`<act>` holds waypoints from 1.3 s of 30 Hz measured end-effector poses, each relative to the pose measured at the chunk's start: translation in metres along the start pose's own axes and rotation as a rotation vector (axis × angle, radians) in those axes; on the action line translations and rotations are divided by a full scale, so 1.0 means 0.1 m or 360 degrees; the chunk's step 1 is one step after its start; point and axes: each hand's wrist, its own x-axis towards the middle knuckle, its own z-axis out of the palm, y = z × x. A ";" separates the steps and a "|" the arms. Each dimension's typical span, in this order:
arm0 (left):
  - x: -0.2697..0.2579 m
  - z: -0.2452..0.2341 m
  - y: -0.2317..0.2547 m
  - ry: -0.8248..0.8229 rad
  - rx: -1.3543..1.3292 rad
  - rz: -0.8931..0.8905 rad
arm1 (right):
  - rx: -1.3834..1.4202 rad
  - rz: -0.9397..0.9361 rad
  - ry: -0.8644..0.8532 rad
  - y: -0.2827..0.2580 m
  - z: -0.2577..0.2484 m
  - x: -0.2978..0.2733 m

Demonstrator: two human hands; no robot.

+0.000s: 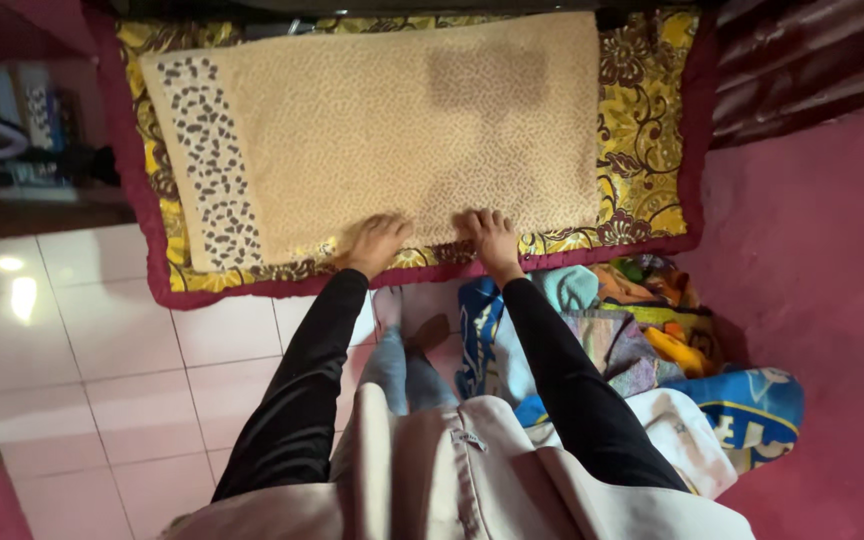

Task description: The person folds a patterned paper or thin sheet and places it on a bed. They then unfold, smooth, and fold a beige towel and a white towel on the same bed, stacking them neatly.

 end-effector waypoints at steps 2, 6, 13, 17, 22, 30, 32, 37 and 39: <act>0.03 0.00 0.07 -0.0085 -0.0071 0.0059 | 0.0093 0.0060 -0.0042 0.02 -0.04 -0.02; 0.12 -0.11 0.24 -0.0388 -0.0104 -0.0141 | 0.0531 -0.0330 -0.0101 0.28 -0.11 0.07; 0.81 0.00 0.71 -0.0325 -0.0302 0.0086 | 0.0234 0.1648 0.0922 1.31 -0.32 -0.22; 1.18 0.34 1.03 -0.0311 -0.0209 0.0105 | 0.1117 0.1954 0.0594 1.70 -0.22 -0.35; 1.18 0.28 0.99 -0.0312 -0.0449 0.0277 | 0.1339 0.2075 0.0576 1.84 -0.14 -0.43; 1.89 0.24 1.26 -0.0076 -0.0417 0.0093 | 0.0584 0.1414 0.0486 1.87 -0.04 -0.16; 2.10 0.38 1.38 -0.0038 -0.0387 0.0110 | 0.0090 0.0922 0.0409 1.87 0.02 -0.07; 2.24 0.76 1.52 -0.0644 -0.0464 -0.0137 | 0.0262 0.0936 0.0230 1.79 0.07 -0.06; 2.52 0.87 1.46 -0.0701 -0.0554 -0.0180 | 0.0499 0.1142 0.0168 1.86 0.01 -0.02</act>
